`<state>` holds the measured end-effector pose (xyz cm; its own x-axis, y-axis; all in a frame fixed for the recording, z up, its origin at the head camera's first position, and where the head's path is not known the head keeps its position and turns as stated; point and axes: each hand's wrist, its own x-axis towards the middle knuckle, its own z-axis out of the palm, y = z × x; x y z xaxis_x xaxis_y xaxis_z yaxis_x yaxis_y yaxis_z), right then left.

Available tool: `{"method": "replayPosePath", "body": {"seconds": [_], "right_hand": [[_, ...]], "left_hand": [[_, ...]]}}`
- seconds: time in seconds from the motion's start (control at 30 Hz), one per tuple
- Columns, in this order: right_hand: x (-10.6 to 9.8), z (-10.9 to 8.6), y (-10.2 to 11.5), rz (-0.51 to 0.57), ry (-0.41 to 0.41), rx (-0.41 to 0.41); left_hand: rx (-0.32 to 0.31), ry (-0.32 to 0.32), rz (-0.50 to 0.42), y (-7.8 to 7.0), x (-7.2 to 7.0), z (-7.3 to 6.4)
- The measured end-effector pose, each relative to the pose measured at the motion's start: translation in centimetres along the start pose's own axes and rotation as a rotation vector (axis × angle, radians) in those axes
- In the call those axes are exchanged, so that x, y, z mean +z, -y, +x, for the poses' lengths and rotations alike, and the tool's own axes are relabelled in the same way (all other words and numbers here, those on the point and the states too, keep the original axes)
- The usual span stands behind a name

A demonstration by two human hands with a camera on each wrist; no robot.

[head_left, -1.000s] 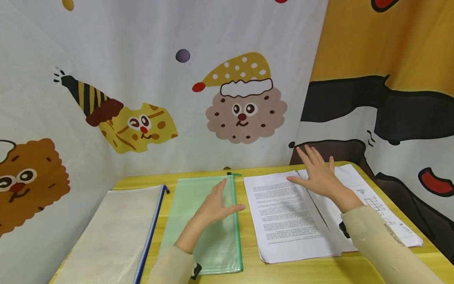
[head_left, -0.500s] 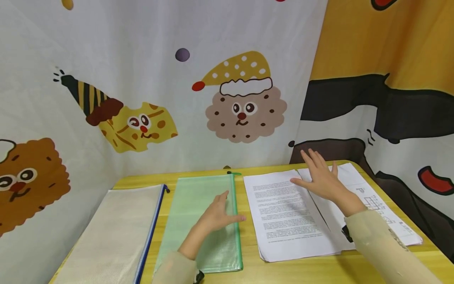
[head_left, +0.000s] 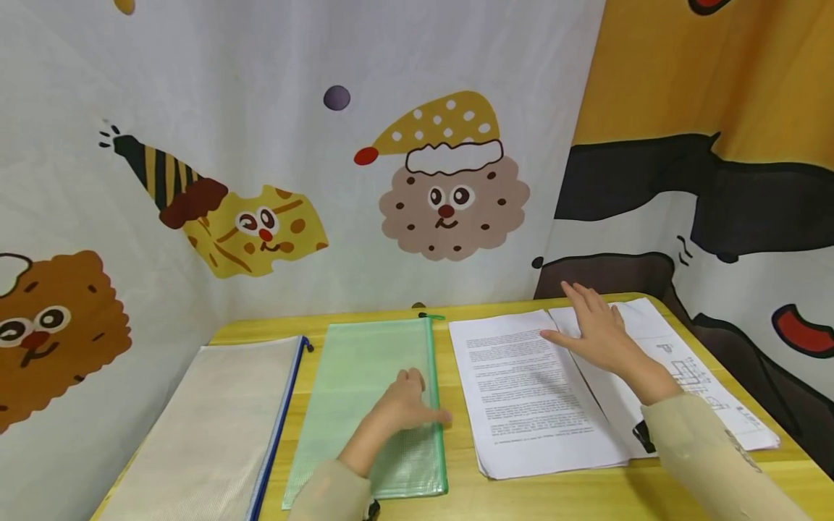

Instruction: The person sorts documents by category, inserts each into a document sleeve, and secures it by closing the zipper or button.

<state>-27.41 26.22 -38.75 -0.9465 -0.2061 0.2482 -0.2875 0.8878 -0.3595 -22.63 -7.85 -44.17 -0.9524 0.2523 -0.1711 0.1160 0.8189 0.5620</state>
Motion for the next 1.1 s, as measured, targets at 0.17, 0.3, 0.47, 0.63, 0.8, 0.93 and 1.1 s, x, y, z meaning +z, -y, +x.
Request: {"method": "replayPosePath", "body": {"seconds": [0.17,0.3,0.47,0.63,0.8,0.93,1.1], "right_hand": [[-0.3,-0.3,-0.4,0.067,0.007,0.004],[-0.6,-0.5,-1.3,0.093,0.026,0.045],[-1.1,-0.7,-3.5,0.103,0.023,0.107],[-2.0,-1.4,-5.4,0.1,0.003,0.163],[-2.7,-2.3,-7.5,0.103,-0.02,0.204],[-3.0,-3.1,-9.1,0.1,-0.025,0.253],[-3.7,-4.3,-10.6,0.136,-0.004,0.298]], "left_hand": [[-0.011,0.0,0.063,-0.3,0.3,0.2],[-0.02,0.003,0.048,-0.2,0.3,0.3],[-0.02,0.035,0.015,-0.2,-0.2,0.0],[0.037,0.083,-0.007,0.1,-1.0,-0.4],[0.064,0.105,-0.048,0.2,-1.2,-0.9],[0.057,0.081,-0.02,0.2,-1.1,-1.4],[0.06,-0.01,0.118,-0.1,-1.0,-2.0]]}}
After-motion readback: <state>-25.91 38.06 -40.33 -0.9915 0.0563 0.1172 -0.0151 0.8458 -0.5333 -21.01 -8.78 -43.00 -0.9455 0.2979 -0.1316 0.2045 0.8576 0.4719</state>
